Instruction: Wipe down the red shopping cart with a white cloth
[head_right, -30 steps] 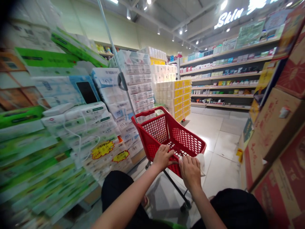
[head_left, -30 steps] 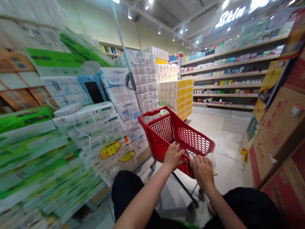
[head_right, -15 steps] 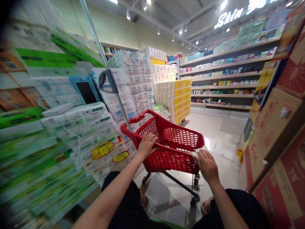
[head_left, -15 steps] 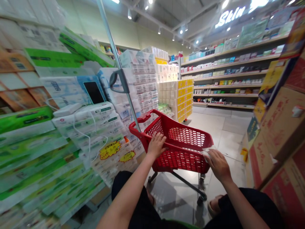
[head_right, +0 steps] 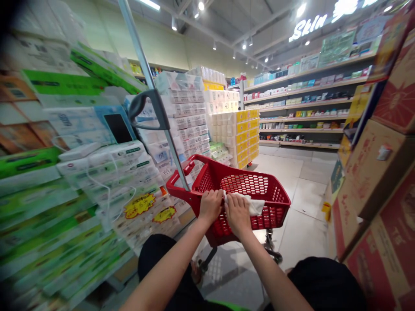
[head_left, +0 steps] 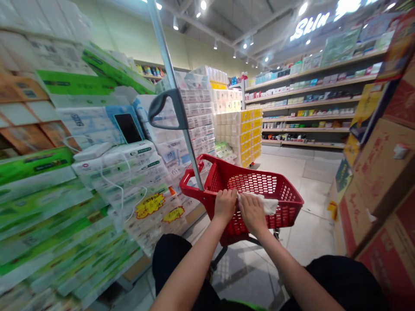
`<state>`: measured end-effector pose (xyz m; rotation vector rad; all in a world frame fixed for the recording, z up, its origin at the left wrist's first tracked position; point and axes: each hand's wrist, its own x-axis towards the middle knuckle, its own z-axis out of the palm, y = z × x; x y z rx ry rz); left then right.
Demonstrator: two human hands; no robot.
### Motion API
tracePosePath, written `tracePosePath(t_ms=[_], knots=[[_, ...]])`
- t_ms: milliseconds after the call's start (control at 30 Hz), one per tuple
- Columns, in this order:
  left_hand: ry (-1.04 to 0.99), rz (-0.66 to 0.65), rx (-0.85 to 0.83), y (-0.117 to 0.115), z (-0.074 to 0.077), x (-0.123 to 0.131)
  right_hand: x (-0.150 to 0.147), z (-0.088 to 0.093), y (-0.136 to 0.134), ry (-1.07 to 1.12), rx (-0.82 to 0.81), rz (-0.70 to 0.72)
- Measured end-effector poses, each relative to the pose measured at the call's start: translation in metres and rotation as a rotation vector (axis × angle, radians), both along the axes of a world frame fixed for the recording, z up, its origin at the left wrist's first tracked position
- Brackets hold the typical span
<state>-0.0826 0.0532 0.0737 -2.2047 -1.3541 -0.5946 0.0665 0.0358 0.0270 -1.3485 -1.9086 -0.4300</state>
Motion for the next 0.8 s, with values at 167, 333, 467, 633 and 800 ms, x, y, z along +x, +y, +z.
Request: tracePosePath(t_ms=[167, 333, 467, 633, 800], knots=[[0.039, -0.012, 0.008, -0.003, -0.002, 0.006, 0.009, 0.007, 0.004, -0.067, -0.029, 0.116], [0.027, -0.061, 0.005, -0.003, -0.002, 0.003, 0.106, -0.013, 0.009, -0.146, -0.051, 0.007], [0.006, -0.061, -0.010, -0.002, -0.001, 0.003, 0.175, -0.039, 0.014, -0.086, 0.019, -0.229], [-0.027, -0.041, -0.023, -0.003, -0.003, 0.004, 0.194, -0.053, 0.017, -0.020, 0.004, -0.193], [-0.042, -0.017, -0.001, -0.001, -0.005, 0.002, 0.121, -0.031, 0.002, 0.039, 0.038, -0.239]])
